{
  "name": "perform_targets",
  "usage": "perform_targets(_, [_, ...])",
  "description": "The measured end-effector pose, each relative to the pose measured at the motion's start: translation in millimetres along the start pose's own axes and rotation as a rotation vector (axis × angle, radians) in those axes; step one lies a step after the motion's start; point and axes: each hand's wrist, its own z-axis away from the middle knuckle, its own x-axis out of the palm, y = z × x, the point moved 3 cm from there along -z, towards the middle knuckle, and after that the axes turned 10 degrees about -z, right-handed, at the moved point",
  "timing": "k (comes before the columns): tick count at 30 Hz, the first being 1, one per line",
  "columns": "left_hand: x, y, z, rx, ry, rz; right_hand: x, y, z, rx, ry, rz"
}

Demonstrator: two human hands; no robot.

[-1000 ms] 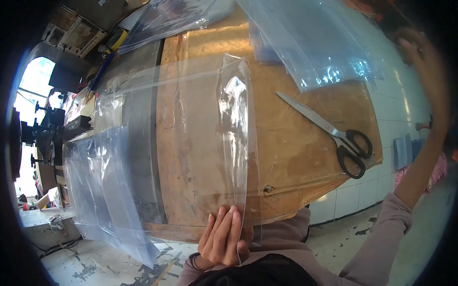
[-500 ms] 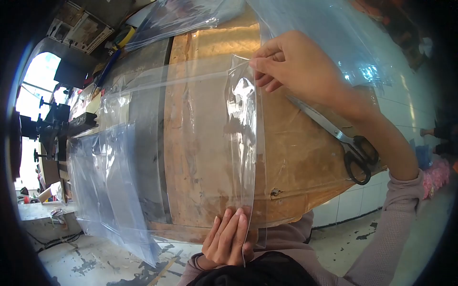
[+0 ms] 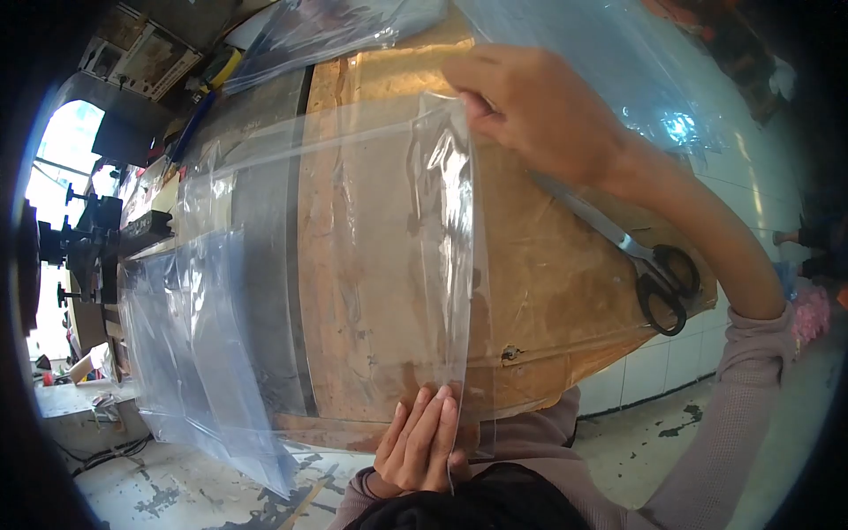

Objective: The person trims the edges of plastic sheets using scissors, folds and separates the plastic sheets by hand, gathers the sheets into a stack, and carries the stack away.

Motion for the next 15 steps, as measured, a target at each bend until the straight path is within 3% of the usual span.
perform_targets(3, [6.0,0.4,3.8,-0.015,0.088,0.064,-13.5,35.5,-11.9,-0.237,0.267,0.4])
perform_targets(4, [5.0,-0.4,8.4,-0.018,0.107,0.093,-31.8,66.7,-12.9,-0.077,0.279,0.414])
perform_targets(8, [1.2,0.6,0.2,-0.119,0.192,0.128,-78.9,34.9,1.4,0.141,0.403,0.32])
perform_targets(11, [12.6,5.2,7.3,-0.198,0.43,0.222,-112.2,40.2,60.5,0.348,0.39,0.481])
perform_targets(12, [19.0,6.5,5.2,-0.18,0.536,0.252,-121.8,26.8,80.7,0.527,0.412,0.423])
perform_targets(13, [27.3,5.8,0.7,-0.164,0.639,0.28,-133.2,34.8,116.3,0.61,0.55,0.398])
perform_targets(15, [17.8,6.0,5.8,-0.157,0.561,0.25,-151.5,25.3,184.3,0.867,0.579,0.496])
